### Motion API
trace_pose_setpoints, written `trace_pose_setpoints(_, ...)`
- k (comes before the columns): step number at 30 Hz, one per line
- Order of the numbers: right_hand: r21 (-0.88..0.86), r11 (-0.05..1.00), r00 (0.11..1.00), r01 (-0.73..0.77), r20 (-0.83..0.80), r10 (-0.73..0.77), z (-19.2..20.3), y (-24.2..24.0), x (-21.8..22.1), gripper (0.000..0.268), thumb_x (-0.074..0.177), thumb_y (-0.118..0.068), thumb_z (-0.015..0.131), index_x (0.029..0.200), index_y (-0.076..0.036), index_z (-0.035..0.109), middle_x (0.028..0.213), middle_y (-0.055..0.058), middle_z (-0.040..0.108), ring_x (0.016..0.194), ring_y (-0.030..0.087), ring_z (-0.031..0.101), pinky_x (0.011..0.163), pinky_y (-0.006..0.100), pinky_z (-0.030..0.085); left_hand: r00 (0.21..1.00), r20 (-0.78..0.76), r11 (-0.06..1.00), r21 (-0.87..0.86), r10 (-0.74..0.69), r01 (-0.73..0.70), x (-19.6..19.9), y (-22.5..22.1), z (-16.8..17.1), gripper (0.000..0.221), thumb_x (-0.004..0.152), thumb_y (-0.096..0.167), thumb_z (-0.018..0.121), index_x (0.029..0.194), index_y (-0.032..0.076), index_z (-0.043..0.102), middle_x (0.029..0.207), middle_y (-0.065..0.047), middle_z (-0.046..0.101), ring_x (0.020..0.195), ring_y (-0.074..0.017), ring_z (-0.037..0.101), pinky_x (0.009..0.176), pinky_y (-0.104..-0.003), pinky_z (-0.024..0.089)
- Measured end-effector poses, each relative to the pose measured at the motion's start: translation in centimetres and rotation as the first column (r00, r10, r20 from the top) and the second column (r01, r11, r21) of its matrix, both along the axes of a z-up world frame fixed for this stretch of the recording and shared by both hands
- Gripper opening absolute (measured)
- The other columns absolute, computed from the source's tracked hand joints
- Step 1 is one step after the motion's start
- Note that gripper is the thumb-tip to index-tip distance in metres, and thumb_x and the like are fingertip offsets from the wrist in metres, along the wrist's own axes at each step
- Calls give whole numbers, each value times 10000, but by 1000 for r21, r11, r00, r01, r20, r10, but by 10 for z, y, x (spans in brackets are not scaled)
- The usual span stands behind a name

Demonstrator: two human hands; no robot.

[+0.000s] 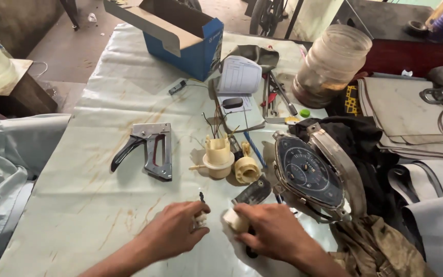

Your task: The recorder is shown repairing a fuel pump and unboxing a new carburetor on a workbench in a motorcycle repair shop.

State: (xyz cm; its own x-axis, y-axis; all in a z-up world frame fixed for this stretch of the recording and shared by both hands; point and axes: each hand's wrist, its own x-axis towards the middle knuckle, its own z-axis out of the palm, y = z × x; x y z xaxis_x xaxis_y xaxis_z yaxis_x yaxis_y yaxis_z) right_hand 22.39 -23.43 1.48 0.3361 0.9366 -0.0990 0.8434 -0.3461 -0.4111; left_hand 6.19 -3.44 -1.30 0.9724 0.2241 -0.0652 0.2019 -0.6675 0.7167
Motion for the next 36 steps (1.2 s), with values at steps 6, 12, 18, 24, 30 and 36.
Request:
trace_pose_setpoints(6,436,899,975,50,172,-138,-19,11,-3,473,812,-234,811,1229,-64,667,848,117,741,694,285,726,600,391,568,972,180,980,-159,151,-123,34,15,-9,481,767,117,814,1207,41,637,1025,-135,715,788,-219,783,688,-336,630)
trace_pose_setpoints(12,657,754,937,22,249,-245,-9,6,2,304,852,-179,787,1117,-60,698,775,57,719,641,229,713,554,353,558,838,502,977,-93,214,-194,18,23,-36,441,759,87,836,1146,3,642,1126,-121,693,851,-198,782,703,-303,644)
trace_pose_setpoints(18,543,751,916,-375,340,211,-31,8,-6,215,880,-145,789,1061,-77,693,820,23,721,699,187,717,599,334,572,831,524,979,-30,189,-204,24,28,-34,370,741,124,850,1061,33,689,1053,-90,713,817,-202,769,677,-312,631)
trace_pose_setpoints(24,500,846,940,-186,342,5,-21,4,13,204,868,-203,803,1003,-80,713,838,59,738,737,220,720,642,359,580,897,440,981,146,52,-128,22,34,-31,242,764,188,826,953,74,726,914,-43,734,859,-238,722,710,-368,591)
trace_pose_setpoints(30,147,958,955,246,133,-266,12,13,25,733,690,-363,895,1274,-25,607,1077,209,718,912,377,730,796,436,581,905,426,975,204,-12,-83,22,33,-33,180,774,214,816,874,92,730,924,-26,748,903,-241,702,745,-378,578)
trace_pose_setpoints(36,279,938,964,205,111,-243,-35,19,21,858,679,-425,892,1307,48,549,1177,266,673,1029,438,681,863,482,550,903,426,964,260,-58,-61,24,34,-25,259,779,242,802,963,72,737,1077,-57,745,1017,-266,677,814,-390,561)
